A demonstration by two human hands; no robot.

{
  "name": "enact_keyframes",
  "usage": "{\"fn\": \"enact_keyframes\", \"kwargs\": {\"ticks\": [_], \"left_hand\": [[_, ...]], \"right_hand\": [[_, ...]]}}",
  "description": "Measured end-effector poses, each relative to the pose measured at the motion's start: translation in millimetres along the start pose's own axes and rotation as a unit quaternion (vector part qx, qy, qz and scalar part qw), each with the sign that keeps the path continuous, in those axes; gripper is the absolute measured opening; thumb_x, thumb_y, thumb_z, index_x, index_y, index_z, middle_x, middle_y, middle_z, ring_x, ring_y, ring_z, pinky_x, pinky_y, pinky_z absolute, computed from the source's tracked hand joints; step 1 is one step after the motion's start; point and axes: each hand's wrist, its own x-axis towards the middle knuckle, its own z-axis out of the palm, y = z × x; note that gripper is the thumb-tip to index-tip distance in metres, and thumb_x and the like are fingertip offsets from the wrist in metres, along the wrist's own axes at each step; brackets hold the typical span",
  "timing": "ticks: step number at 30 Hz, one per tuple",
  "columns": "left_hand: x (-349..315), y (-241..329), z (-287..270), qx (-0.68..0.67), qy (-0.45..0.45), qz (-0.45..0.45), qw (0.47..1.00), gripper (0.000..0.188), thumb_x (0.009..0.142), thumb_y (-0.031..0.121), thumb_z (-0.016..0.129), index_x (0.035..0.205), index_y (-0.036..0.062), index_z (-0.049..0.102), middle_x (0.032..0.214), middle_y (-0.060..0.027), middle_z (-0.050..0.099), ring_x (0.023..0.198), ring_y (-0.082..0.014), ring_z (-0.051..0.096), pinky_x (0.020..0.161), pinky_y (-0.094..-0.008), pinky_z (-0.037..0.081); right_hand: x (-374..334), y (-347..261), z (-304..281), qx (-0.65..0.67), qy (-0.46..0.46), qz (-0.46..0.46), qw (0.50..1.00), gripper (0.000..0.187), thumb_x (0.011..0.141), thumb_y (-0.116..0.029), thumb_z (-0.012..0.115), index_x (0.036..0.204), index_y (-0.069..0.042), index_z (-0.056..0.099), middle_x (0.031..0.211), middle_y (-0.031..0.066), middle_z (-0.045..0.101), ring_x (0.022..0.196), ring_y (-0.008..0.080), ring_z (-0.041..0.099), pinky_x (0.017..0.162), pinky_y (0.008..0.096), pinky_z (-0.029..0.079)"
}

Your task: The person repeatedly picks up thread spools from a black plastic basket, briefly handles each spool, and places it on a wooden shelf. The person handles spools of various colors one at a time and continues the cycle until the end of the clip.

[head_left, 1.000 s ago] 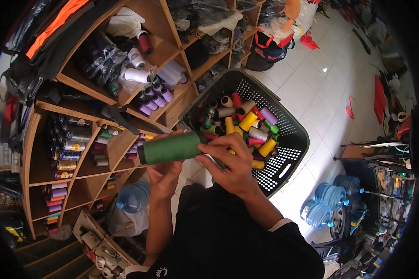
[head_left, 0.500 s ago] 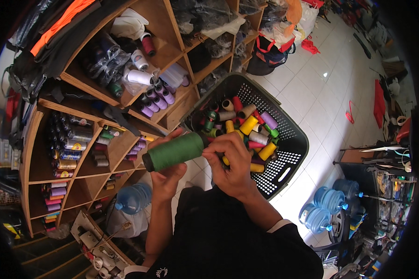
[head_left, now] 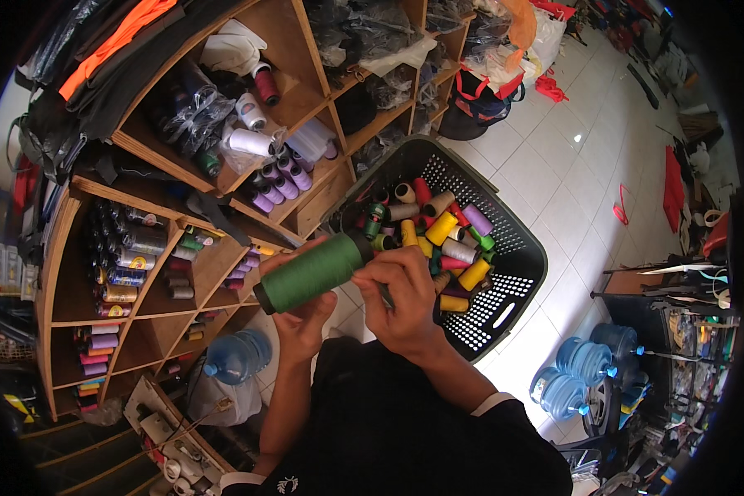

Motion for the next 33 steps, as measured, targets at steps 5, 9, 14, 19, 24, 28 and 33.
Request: {"fn": "enact_keyframes", "kwargs": {"ticks": [5, 9, 14, 19, 24, 28, 33], "left_hand": [[-0.6, -0.4, 2.6, 0.017, 0.008, 0.007, 1.000, 0.070, 0.078, 0.018, 0.077, 0.130, 0.0055, 0.033, 0.133, -0.0231, 0.046, 0.122, -0.0291, 0.047, 0.105, -0.0409, 0.034], [0.7, 2.4, 1.4, 0.030, 0.014, -0.008, 0.999, 0.068, 0.079, 0.015, 0.076, 0.131, 0.0034, 0.033, 0.134, -0.0229, 0.047, 0.123, -0.0292, 0.047, 0.106, -0.0404, 0.033], [-3.0, -2.0, -10.2, 0.004, 0.025, -0.043, 0.999, 0.066, 0.081, 0.011, 0.074, 0.133, 0.0022, 0.035, 0.133, -0.0199, 0.049, 0.123, -0.0281, 0.048, 0.106, -0.0399, 0.033], [-1.7, 5.1, -11.8, -0.007, 0.001, -0.055, 0.998, 0.068, 0.079, 0.015, 0.076, 0.133, 0.0027, 0.036, 0.132, -0.0181, 0.049, 0.122, -0.0270, 0.048, 0.104, -0.0394, 0.034], [0.9, 10.5, -5.4, -0.046, -0.016, -0.030, 0.998, 0.060, 0.077, 0.005, 0.076, 0.125, -0.0001, 0.040, 0.124, -0.0188, 0.054, 0.115, -0.0250, 0.052, 0.100, -0.0388, 0.040], [-10.3, 1.2, -19.0, -0.003, 0.037, -0.074, 0.997, 0.056, 0.078, 0.007, 0.076, 0.123, 0.0001, 0.045, 0.123, -0.0145, 0.053, 0.115, -0.0220, 0.052, 0.099, -0.0374, 0.040], [-3.4, -0.2, -25.1, -0.008, 0.011, -0.045, 0.999, 0.059, 0.079, 0.011, 0.076, 0.127, -0.0005, 0.044, 0.122, -0.0131, 0.055, 0.116, -0.0221, 0.052, 0.100, -0.0363, 0.039]], "right_hand": [[-4.3, 2.2, 3.9, -0.027, 0.008, -0.024, 0.999, 0.018, 0.072, 0.000, 0.071, 0.089, -0.004, 0.064, 0.084, 0.0094, 0.055, 0.075, 0.0261, 0.054, 0.063, 0.0348, 0.044], [-13.0, 5.8, 6.7, -0.033, 0.000, -0.025, 0.999, 0.022, 0.070, -0.002, 0.075, 0.090, -0.006, 0.065, 0.086, 0.0084, 0.055, 0.077, 0.0235, 0.054, 0.066, 0.0330, 0.043], [-1.4, 1.3, -9.3, 0.053, -0.025, 0.052, 0.997, 0.048, 0.067, -0.017, 0.082, 0.110, -0.006, 0.062, 0.103, 0.0126, 0.053, 0.095, 0.0287, 0.053, 0.082, 0.0372, 0.044], [29.4, 7.1, -22.3, 0.090, -0.163, 0.079, 0.979, 0.071, 0.061, -0.025, 0.088, 0.123, -0.007, 0.058, 0.123, 0.0132, 0.055, 0.119, 0.0310, 0.049, 0.097, 0.0400, 0.042], [28.0, 20.9, -19.7, 0.108, -0.200, 0.011, 0.974, 0.064, 0.064, -0.016, 0.085, 0.122, -0.006, 0.060, 0.126, 0.0120, 0.058, 0.117, 0.0296, 0.053, 0.097, 0.0400, 0.043], [22.2, 20.6, -13.1, 0.127, -0.181, 0.009, 0.975, 0.052, 0.069, -0.013, 0.080, 0.118, -0.006, 0.062, 0.118, 0.0122, 0.062, 0.111, 0.0301, 0.056, 0.095, 0.0390, 0.046], [10.3, 19.9, 0.3, 0.190, -0.151, 0.063, 0.968, 0.041, 0.075, -0.007, 0.076, 0.113, -0.002, 0.062, 0.117, 0.0143, 0.061, 0.100, 0.0244, 0.062, 0.087, 0.0347, 0.049]]}}
